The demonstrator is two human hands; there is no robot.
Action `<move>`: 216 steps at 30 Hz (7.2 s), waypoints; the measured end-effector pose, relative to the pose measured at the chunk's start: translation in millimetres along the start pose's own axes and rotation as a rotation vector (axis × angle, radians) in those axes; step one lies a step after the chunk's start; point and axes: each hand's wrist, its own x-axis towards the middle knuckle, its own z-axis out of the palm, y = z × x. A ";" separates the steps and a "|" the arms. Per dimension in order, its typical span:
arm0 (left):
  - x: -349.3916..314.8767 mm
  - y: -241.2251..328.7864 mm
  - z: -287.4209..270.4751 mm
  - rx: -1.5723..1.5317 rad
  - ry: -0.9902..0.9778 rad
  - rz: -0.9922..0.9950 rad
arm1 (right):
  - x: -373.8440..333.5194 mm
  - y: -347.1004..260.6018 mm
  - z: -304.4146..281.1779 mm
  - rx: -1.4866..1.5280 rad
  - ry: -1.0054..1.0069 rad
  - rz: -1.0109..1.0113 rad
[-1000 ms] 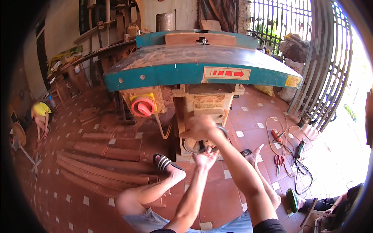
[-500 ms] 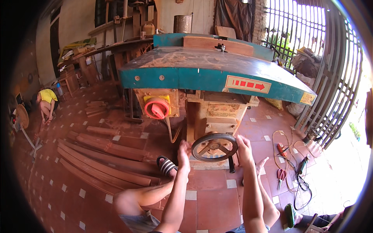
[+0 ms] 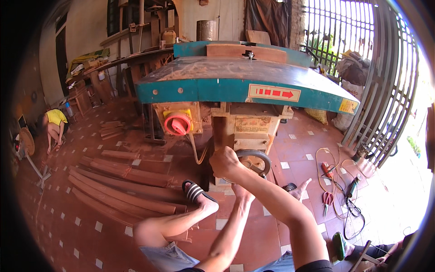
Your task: The person sits on the floor and operates a wood planer by turning a handwheel to feed wooden planks through the machine. The person repeatedly feeds planks, adjusts the wheel, and removes processed pieces.
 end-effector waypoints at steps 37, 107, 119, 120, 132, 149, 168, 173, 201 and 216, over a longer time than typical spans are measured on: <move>-6.5 -8.0 11.8 0.232 0.364 0.304 | -17.9 37.2 -26.1 0.207 -0.101 -0.012; -25.4 78.6 51.8 0.734 0.364 0.296 | -51.4 74.2 7.2 0.661 0.272 0.143; -2.0 69.9 175.4 2.236 0.087 0.566 | -88.7 66.0 186.6 2.416 0.793 0.061; -10.4 88.3 144.2 1.903 0.151 0.508 | -95.3 96.9 194.2 2.069 0.759 0.043; -21.1 13.5 -61.3 0.125 0.055 0.091 | -12.2 38.8 -11.9 0.329 0.044 -0.042; -22.7 67.4 120.9 1.140 0.274 0.358 | -97.8 90.7 143.9 1.800 0.825 0.324; 18.0 53.1 191.4 2.412 -0.112 0.490 | -73.1 64.4 171.1 2.092 1.107 0.361; 17.6 52.3 184.7 2.126 -0.073 0.574 | -83.8 73.1 195.1 2.555 0.761 0.166; 25.9 25.7 259.1 2.944 -0.147 -0.084 | -42.6 8.2 206.5 3.026 1.165 0.036; -13.7 -16.1 15.6 0.158 0.265 0.125 | -35.1 56.5 -19.8 0.393 0.106 0.097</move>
